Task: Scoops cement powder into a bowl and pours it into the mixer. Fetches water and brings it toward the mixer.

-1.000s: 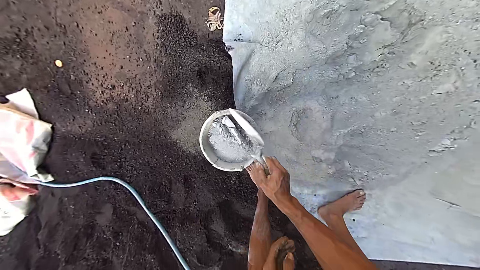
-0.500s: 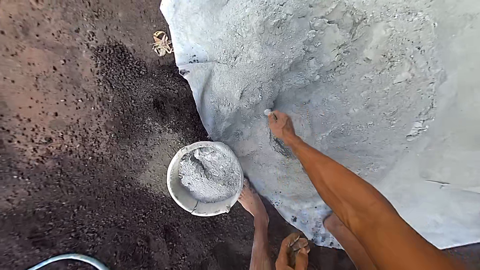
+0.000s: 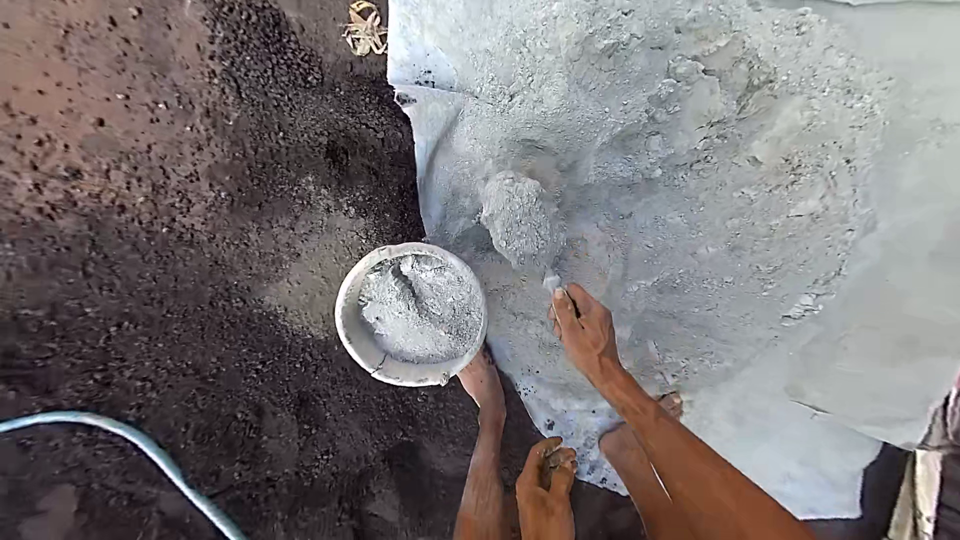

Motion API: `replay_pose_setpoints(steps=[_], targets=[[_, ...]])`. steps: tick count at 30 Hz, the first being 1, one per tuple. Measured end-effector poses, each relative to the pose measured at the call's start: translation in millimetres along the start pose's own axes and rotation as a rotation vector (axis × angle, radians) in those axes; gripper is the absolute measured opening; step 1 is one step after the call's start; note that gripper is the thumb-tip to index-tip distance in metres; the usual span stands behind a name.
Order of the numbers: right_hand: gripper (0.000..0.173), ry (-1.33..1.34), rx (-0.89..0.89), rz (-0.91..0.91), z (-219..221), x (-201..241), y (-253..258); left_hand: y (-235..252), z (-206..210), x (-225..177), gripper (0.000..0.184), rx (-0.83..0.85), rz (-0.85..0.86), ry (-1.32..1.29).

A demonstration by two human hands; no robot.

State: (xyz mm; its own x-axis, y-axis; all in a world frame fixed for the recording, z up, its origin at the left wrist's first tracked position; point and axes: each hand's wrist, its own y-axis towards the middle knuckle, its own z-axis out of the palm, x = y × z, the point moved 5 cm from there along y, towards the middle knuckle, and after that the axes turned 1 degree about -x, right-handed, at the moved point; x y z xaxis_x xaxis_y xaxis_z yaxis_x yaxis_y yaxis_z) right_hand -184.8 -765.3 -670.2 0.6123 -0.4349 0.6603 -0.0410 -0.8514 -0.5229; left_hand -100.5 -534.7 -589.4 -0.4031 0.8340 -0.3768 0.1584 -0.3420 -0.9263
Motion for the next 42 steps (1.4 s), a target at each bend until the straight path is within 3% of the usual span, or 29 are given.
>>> replay_pose_setpoints(steps=[7, 13, 16, 20, 25, 27, 29, 31, 36, 40, 42], targets=[[0.038, -0.076, 0.109, -0.090, 59, 28, -95, -2, -4, 11, 0.023, -0.087, -0.003, -0.019], [0.040, -0.410, 0.061, -0.254, 109, 43, -116, -12, -9, 14, 0.021, -0.219, -0.030, -0.168], [0.034, -0.294, -0.103, -0.291, 89, 51, -119, -13, -12, 11, 0.021, -0.217, 0.011, -0.184], [0.034, 0.003, -0.271, -0.245, 27, 32, -106, -6, -11, 25, 0.021, -0.203, -0.069, -0.220], [0.034, -0.057, -0.451, 0.114, -58, -102, -9, -6, -4, 31, 0.024, -0.148, -0.120, -0.232], [0.038, -0.127, -0.407, 0.243, -76, -152, 28, -7, -2, 32, 0.024, -0.127, -0.141, -0.213], [0.040, -0.180, -0.241, 0.285, -68, -177, 44, -7, 0, 34, 0.025, -0.113, -0.155, -0.197], [0.038, -0.179, -0.069, 0.252, -39, -178, 40, -6, 1, 34, 0.026, -0.101, -0.160, -0.177], [0.034, 0.087, 0.070, 0.285, -5, -179, 33, -5, 0, 34, 0.025, -0.112, -0.147, -0.155], [0.035, -0.095, 0.057, 0.254, -1, -154, 27, -8, 2, 30, 0.027, -0.093, -0.140, -0.146], [0.035, -0.024, 0.049, 0.278, 17, -140, 34, -9, 5, 31, 0.029, -0.077, -0.123, -0.126]])
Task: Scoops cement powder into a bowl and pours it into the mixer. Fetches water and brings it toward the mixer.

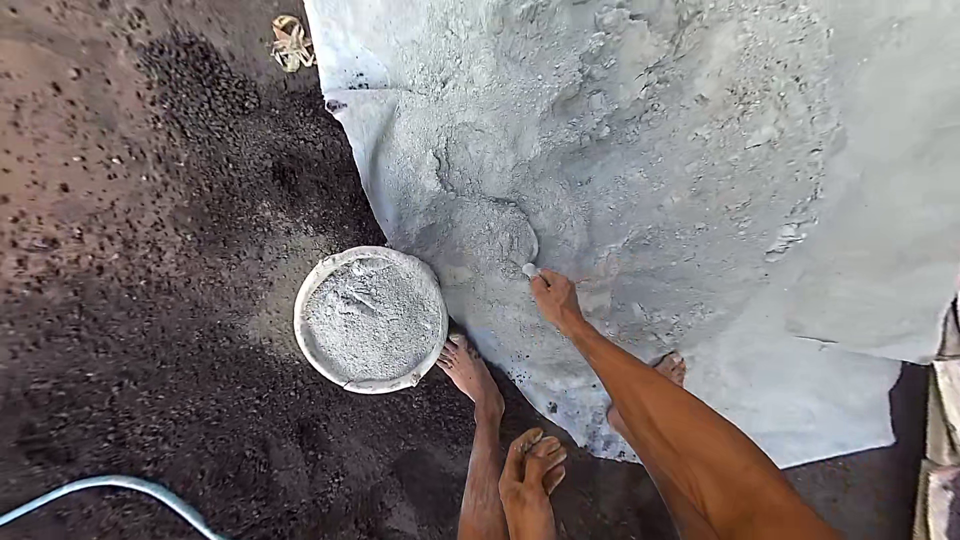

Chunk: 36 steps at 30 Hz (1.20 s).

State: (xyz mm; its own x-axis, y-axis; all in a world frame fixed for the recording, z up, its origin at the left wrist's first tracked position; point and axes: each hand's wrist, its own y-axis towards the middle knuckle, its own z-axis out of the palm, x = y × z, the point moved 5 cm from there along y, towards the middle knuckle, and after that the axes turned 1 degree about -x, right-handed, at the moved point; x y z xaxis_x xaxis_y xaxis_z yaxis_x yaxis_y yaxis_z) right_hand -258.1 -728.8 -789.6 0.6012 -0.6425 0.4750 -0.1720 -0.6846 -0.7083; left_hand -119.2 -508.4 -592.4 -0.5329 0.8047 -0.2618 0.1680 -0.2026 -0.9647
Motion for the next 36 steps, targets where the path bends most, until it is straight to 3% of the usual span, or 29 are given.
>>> replay_pose_setpoints(steps=[5, 9, 14, 20, 26, 32, 36], targets=[[0.036, 0.383, 0.060, 0.003, 17, 0, -5, 5, -7, -2, 0.030, 0.003, 0.028, 0.004], [0.033, 0.252, -0.040, -0.127, -12, 8, -52, 3, -8, 0, 0.029, -0.025, 0.013, -0.040], [0.032, 0.134, -0.050, -0.278, -23, 61, -127, 5, -9, 0, 0.026, -0.018, 0.032, -0.036], [0.038, -0.032, -0.077, -0.476, 35, 116, -179, 7, -13, -6, 0.022, -0.081, 0.064, -0.065], [0.034, -0.230, -0.224, -0.628, 75, 135, -190, 3, -18, -12, 0.021, -0.135, 0.075, -0.117], [0.033, -0.099, -0.303, -0.673, 46, 141, -185, 8, -19, -12, 0.022, -0.107, 0.073, -0.180], [0.029, 0.200, -0.302, -0.479, 4, 101, -198, 9, -25, -15, 0.021, -0.196, 0.115, -0.209]])
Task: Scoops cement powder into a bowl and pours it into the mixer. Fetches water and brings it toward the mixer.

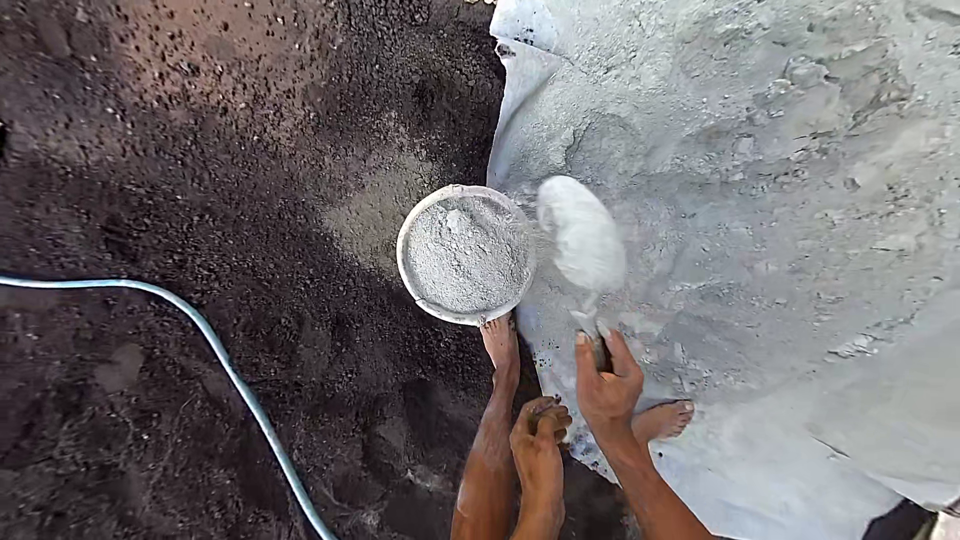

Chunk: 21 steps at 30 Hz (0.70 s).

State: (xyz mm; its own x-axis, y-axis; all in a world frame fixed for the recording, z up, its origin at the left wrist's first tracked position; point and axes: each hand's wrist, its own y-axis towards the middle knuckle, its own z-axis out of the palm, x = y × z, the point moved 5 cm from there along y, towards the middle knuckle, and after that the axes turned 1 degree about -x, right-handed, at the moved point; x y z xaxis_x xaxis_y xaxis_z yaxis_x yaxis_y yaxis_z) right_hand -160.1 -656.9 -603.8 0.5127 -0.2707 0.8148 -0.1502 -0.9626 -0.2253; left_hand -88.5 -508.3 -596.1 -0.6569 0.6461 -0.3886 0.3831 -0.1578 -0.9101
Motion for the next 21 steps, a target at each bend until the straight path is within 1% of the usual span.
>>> replay_pose_setpoints(steps=[3, 5, 7, 8, 10, 11, 13, 15, 17, 19, 21], targets=[[0.027, 0.079, 0.045, 0.416, -44, -69, -55, 3, -11, -10, 0.020, -0.119, 0.057, 0.013], [0.031, 0.120, 0.127, 0.701, -66, -114, -106, 4, -12, -13, 0.020, -0.130, 0.034, 0.015], [0.032, 0.144, 0.147, 0.863, -73, -159, -149, 2, -9, -10, 0.021, -0.109, 0.002, 0.035], [0.032, 0.170, 0.138, 0.904, -67, -181, -162, 1, -8, -7, 0.021, -0.096, -0.005, 0.044], [0.033, 0.237, 0.118, 0.879, -42, -211, -155, 2, -6, -4, 0.021, -0.087, -0.011, 0.056], [0.033, 0.247, 0.116, 0.830, -27, -216, -138, 1, -6, -2, 0.022, -0.090, -0.016, 0.060], [0.034, 0.219, 0.130, 0.722, 2, -213, -83, 1, -6, 0, 0.021, -0.097, -0.023, 0.060], [0.032, 0.214, 0.114, 0.644, 20, -200, -28, -1, -6, 3, 0.021, -0.090, -0.031, 0.058], [0.028, 0.250, 0.054, 0.542, 26, -184, 8, -2, -6, 2, 0.021, -0.081, -0.025, 0.065], [0.025, 0.232, 0.048, 0.422, 16, -158, 28, -2, -5, -1, 0.021, -0.077, -0.018, 0.069], [0.025, 0.145, 0.067, 0.280, -1, -122, 35, 0, -6, -4, 0.021, -0.079, -0.008, 0.063]])
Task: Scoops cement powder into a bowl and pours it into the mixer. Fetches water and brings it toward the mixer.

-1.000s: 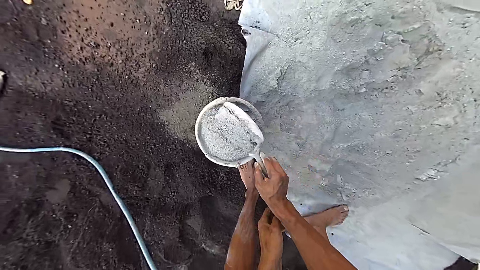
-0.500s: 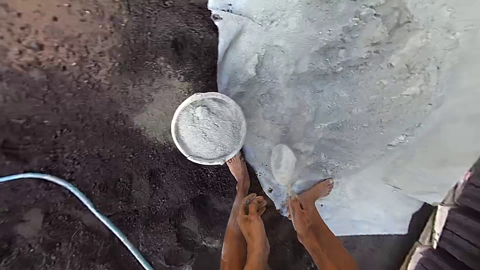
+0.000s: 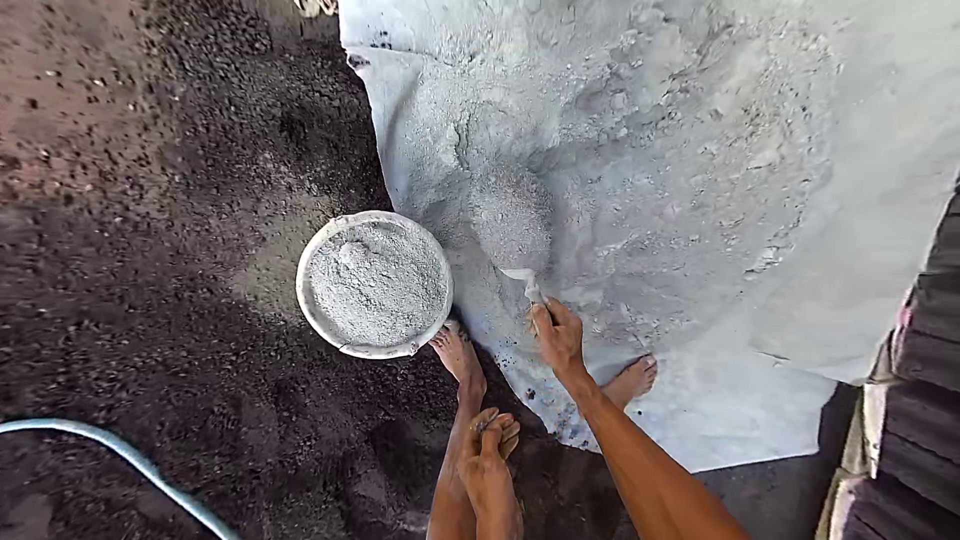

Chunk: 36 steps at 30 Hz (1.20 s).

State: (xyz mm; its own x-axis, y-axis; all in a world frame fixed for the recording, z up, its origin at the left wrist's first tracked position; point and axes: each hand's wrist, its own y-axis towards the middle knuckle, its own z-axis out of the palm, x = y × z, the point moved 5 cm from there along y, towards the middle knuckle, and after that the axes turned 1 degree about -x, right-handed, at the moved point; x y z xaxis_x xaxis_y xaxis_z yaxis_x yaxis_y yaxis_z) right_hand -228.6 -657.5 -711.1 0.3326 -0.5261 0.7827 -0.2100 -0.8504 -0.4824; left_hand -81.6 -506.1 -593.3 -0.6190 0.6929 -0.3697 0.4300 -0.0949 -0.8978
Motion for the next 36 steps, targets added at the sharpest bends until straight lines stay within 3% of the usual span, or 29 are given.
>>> replay_pose_setpoints(steps=[3, 6, 14, 23, 26, 28, 33, 36], targets=[[0.026, -0.117, 0.018, -0.167, -8, 59, -26, 1, 1, -4, 0.020, 0.000, 0.004, -0.011], [0.030, -0.235, 0.048, -0.273, 11, 98, -57, 3, 0, -3, 0.019, 0.006, 0.021, -0.048], [0.037, -0.565, 0.190, -0.429, 82, 116, -85, 0, -1, -7, 0.016, -0.062, 0.015, -0.128], [0.032, -0.576, 0.108, -0.609, 82, 152, -56, 1, -3, -2, 0.019, -0.033, -0.015, -0.226], [0.031, -0.386, 0.066, -0.488, 55, 148, -52, 3, -4, -2, 0.019, -0.044, -0.003, -0.228], [0.028, -0.232, 0.026, -0.290, 24, 119, -63, 4, -4, -2, 0.019, -0.058, 0.007, -0.214], [0.029, 0.034, -0.012, 0.453, -42, -33, -152, 3, 1, -3, 0.020, -0.039, 0.015, -0.135], [0.030, 0.130, -0.035, 0.678, -46, -116, -188, 2, 6, -1, 0.022, -0.030, 0.007, -0.094]])
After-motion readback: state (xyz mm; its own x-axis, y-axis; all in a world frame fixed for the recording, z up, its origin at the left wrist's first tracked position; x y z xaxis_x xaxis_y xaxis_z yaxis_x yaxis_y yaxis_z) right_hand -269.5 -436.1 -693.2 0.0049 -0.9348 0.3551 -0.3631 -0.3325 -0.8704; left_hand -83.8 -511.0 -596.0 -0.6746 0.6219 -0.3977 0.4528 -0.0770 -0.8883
